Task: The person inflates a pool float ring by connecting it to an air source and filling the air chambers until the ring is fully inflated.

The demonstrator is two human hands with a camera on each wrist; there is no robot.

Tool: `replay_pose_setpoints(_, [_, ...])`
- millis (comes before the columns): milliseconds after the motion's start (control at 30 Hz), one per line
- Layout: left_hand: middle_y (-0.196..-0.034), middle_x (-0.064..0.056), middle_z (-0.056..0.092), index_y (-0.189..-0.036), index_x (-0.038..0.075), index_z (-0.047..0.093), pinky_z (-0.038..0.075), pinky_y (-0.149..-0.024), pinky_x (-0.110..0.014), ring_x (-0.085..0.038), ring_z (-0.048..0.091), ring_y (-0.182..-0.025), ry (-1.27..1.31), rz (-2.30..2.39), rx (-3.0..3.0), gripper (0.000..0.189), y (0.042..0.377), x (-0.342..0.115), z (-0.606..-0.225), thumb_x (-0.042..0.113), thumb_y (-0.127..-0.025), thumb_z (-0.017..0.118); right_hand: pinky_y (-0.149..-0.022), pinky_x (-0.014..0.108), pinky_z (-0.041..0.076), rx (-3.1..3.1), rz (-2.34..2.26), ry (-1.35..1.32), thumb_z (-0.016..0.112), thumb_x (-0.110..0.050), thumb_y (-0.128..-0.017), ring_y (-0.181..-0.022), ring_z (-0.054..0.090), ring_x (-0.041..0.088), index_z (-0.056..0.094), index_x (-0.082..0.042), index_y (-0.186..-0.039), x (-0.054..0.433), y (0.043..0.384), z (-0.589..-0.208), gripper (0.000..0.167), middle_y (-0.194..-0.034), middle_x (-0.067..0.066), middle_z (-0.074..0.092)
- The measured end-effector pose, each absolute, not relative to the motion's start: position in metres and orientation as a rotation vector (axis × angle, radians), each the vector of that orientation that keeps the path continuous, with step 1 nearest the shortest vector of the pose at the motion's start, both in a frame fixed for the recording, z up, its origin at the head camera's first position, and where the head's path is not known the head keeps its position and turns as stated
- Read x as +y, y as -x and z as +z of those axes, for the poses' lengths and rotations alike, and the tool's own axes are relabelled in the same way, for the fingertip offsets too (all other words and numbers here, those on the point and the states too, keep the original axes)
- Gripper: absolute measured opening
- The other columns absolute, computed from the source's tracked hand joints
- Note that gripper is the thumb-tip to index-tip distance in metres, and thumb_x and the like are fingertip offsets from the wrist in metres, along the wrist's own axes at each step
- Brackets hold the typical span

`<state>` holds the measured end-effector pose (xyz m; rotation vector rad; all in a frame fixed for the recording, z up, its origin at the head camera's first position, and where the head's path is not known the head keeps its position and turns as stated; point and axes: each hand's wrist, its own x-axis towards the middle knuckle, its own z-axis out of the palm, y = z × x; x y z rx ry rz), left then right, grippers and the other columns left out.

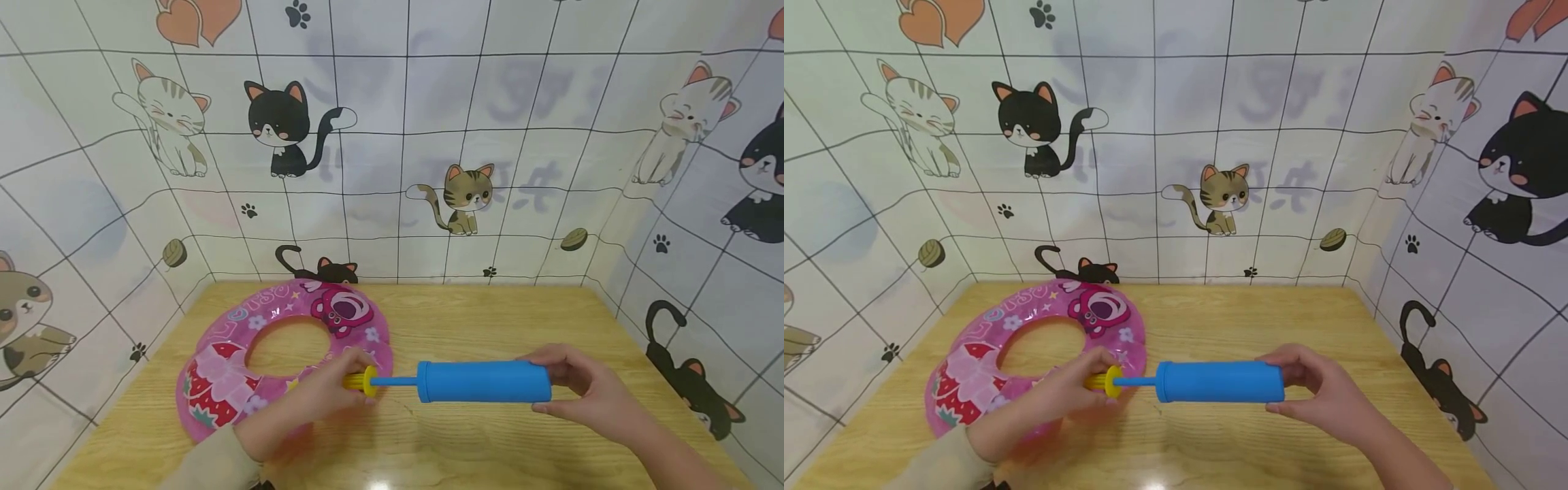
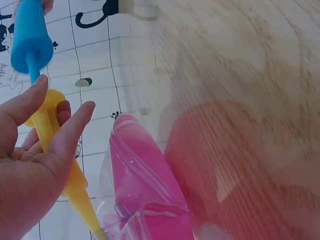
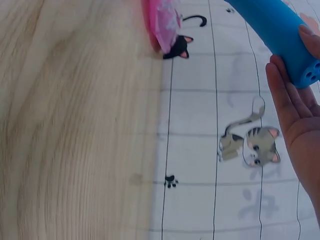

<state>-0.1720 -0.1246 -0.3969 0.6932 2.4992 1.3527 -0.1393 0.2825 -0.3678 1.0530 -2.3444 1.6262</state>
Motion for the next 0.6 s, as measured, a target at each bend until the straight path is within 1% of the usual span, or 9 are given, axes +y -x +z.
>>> replay_pose_setpoints(67, [-0.101,0.005,0.066,-0.113,0.012,0.053,0.05,-0.081,-0.029,-0.018,0.059,-0.093,-0.692,1.338,2.51,0.04,0.173,-0.128,-0.397,0.01,-0.082,0.078,-0.081,0.025,0.054,-2.315,1.644,-1.091,0.073,0.022,-0.071,-0.101,0.064,0.016,0.054,0.002,-0.124,0.294,0.138,-0.367,0.06,-0.126,0.005,0.059])
replay_pose_setpoints(200, [-0.098,0.005,0.066,-0.113,0.012,0.052,0.05,-0.083,-0.031,-0.019,0.058,-0.092,-0.71,1.324,2.509,0.039,0.174,-0.136,-0.396,0.007,-0.083,0.077,-0.081,0.024,0.054,-2.287,1.695,-1.133,0.068,0.028,-0.071,-0.104,0.063,0.015,0.051,0.004,-0.126,0.312,0.135,-0.364,0.062,-0.129,0.003,0.058])
replay_pose_setpoints(333, [-0.099,0.002,0.067,-0.116,0.008,0.051,0.051,-0.086,-0.038,-0.02,0.058,-0.093,-0.727,1.343,2.475,0.041,0.174,-0.142,-0.395,0.005,-0.084,0.076,-0.081,0.025,0.054,-2.254,1.74,-1.187,0.064,0.032,-0.071,-0.107,0.063,0.015,0.05,0.007,-0.127,0.324,0.134,-0.36,0.063,-0.131,0.005,0.057])
replay_pose_setpoints(400, [-0.102,0.001,0.068,-0.116,0.008,0.051,0.05,-0.088,-0.041,-0.021,0.058,-0.095,-0.718,1.352,2.465,0.041,0.174,-0.144,-0.395,0.005,-0.084,0.076,-0.081,0.026,0.055,-2.236,1.758,-1.214,0.062,0.033,-0.07,-0.107,0.063,0.017,0.05,0.008,-0.127,0.326,0.135,-0.358,0.063,-0.131,0.007,0.057])
replay_pose_setpoints(467, [-0.103,0.0,0.068,-0.115,0.009,0.051,0.049,-0.091,-0.043,-0.022,0.058,-0.099,-0.708,1.354,2.466,0.039,0.174,-0.144,-0.394,0.005,-0.085,0.075,-0.08,0.026,0.055,-2.242,1.747,-1.217,0.064,0.033,-0.07,-0.106,0.063,0.017,0.051,0.008,-0.126,0.326,0.136,-0.356,0.063,-0.131,0.007,0.057])
replay_pose_setpoints(533, [-0.103,0.0,0.068,-0.114,0.01,0.052,0.048,-0.092,-0.043,-0.021,0.058,-0.1,-0.699,1.354,2.478,0.038,0.174,-0.142,-0.394,0.005,-0.085,0.075,-0.079,0.026,0.055,-2.26,1.713,-1.19,0.066,0.031,-0.069,-0.104,0.064,0.016,0.052,0.007,-0.125,0.324,0.137,-0.357,0.063,-0.129,0.007,0.058])
replay_pose_setpoints(600, [-0.103,0.001,0.067,-0.114,0.01,0.053,0.049,-0.091,-0.04,-0.02,0.058,-0.099,-0.685,1.338,2.506,0.038,0.173,-0.139,-0.392,0.006,-0.084,0.075,-0.077,0.027,0.056,-2.319,1.664,-1.125,0.07,0.027,-0.07,-0.102,0.064,0.015,0.054,0.004,-0.124,0.32,0.136,-0.358,0.06,-0.127,0.004,0.058])
